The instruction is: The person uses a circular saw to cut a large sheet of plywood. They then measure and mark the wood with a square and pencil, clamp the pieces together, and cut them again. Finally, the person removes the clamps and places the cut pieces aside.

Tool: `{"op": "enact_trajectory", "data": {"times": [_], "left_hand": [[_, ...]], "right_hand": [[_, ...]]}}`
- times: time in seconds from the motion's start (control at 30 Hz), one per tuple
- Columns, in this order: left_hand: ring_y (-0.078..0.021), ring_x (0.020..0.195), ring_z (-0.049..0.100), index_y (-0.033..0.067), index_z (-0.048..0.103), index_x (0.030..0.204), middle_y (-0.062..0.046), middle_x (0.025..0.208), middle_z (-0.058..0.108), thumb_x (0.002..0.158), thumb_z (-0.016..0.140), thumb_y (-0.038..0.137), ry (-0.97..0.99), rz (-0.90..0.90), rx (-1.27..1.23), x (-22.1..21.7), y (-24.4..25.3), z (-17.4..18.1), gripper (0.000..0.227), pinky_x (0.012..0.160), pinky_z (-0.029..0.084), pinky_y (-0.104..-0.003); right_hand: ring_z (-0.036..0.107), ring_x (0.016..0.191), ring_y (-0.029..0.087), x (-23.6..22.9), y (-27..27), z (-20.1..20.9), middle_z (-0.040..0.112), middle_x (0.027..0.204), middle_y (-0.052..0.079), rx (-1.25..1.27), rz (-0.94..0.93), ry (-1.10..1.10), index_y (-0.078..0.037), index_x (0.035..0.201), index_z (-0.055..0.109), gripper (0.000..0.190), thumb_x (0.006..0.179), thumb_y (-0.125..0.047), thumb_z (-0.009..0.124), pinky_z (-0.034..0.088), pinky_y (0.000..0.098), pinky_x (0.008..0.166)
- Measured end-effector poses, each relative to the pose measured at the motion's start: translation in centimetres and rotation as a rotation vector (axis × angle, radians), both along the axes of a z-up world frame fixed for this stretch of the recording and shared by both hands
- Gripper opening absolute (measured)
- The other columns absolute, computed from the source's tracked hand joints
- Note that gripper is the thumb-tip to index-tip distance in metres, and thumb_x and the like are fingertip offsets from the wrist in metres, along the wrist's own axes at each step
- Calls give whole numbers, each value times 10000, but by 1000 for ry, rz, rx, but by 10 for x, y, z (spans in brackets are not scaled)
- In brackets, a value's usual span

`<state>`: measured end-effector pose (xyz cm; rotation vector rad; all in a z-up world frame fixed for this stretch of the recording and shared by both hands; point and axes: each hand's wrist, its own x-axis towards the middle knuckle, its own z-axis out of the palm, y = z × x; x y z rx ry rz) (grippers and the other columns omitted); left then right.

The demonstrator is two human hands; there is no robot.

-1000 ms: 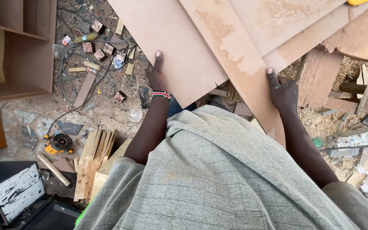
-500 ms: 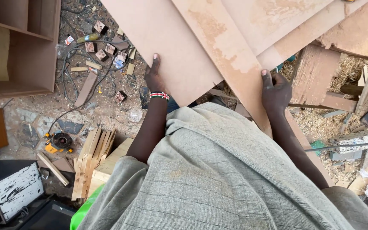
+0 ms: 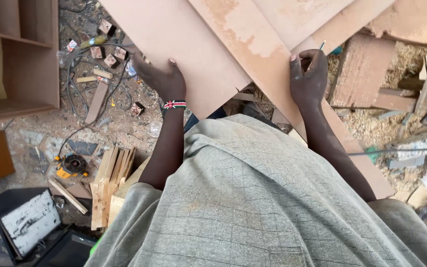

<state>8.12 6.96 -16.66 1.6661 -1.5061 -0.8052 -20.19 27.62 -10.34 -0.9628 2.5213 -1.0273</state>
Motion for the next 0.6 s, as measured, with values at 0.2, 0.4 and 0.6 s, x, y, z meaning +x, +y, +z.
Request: {"op": "enact_trajectory", "data": {"times": [0.2,0.4,0.6], "left_hand": [[-379,1641,128,271,310,1645,-80,1737,35,1021,616,548,-373,-738,-203,-78,33,51,748,1299,237,-650],[-445,1644,45,309,148,1713,-121,1762,-22,995,594,900,-700,-743,-265,-108,63,2,1031,1304,208,-709],[-393,1653,150,315,197,1710,-75,1763,26,1000,661,905,-726,-686,-281,-109,66,9,1033,1337,247,-617]], "right_hand": [[578,903,360,-34,145,-11,634,988,184,196,-94,93,2,1045,662,203,1088,-188,607,437,505,745],[553,1076,524,-45,295,3,594,1209,296,685,-312,-145,7,1214,595,380,1115,-329,447,415,640,858],[607,984,579,-55,398,27,545,1252,372,802,-239,-27,82,1381,584,425,1128,-247,494,472,677,798]]}}
